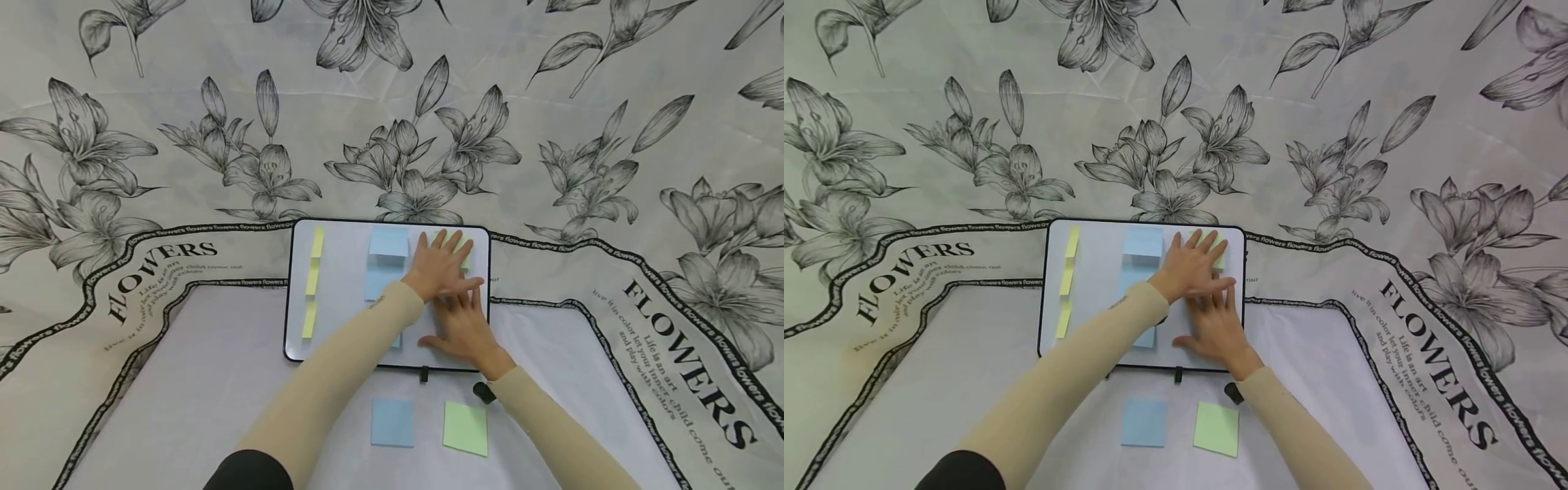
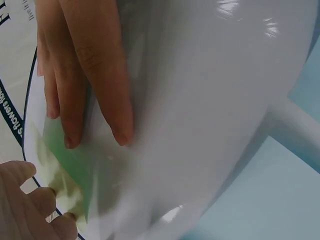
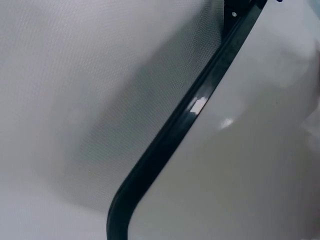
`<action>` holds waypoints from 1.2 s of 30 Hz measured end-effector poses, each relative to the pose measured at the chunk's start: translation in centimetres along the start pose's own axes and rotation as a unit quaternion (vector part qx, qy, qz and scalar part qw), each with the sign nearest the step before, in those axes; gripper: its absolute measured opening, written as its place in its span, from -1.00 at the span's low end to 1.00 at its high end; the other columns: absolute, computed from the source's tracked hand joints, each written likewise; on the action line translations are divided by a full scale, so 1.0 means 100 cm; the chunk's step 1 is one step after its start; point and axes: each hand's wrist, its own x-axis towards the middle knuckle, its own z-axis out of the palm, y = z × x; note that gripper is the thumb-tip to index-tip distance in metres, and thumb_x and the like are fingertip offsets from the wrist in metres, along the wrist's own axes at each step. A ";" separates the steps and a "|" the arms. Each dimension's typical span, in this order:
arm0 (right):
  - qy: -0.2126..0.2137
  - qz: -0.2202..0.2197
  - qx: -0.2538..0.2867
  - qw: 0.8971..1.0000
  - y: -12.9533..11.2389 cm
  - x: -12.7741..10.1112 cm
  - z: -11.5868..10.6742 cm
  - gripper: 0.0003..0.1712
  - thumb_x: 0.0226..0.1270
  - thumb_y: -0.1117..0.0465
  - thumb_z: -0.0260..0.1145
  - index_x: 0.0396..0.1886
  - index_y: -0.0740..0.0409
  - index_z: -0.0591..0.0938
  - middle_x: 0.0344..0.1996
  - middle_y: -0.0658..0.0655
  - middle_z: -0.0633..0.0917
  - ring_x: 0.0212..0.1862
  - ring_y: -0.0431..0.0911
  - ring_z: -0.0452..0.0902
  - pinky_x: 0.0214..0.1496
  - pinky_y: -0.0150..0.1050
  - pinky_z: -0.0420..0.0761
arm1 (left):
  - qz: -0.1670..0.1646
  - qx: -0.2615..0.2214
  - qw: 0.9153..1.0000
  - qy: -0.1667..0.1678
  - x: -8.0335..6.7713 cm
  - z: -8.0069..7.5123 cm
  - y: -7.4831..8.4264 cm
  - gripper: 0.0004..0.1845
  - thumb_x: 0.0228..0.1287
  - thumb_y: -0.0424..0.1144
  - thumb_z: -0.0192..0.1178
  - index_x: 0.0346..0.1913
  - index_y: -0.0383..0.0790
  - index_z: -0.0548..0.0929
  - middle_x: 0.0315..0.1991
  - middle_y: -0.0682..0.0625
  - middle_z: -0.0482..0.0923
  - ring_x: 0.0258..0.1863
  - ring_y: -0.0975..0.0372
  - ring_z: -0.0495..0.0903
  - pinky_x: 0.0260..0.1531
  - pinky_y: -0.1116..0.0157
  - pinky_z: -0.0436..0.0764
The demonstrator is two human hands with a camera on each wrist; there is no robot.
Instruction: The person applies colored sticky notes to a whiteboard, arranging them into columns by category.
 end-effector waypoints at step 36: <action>-0.001 -0.037 -0.032 0.999 0.001 -0.018 -0.011 0.00 0.31 -0.27 0.36 0.52 0.28 0.37 0.49 0.43 0.37 0.50 0.36 0.28 0.42 0.50 0.24 | 0.020 -0.004 1.000 -0.003 -0.007 0.011 0.005 -0.12 0.48 0.50 -0.47 0.69 0.10 -0.03 0.70 0.15 -0.16 0.69 0.03 -0.18 0.58 -0.22 -0.04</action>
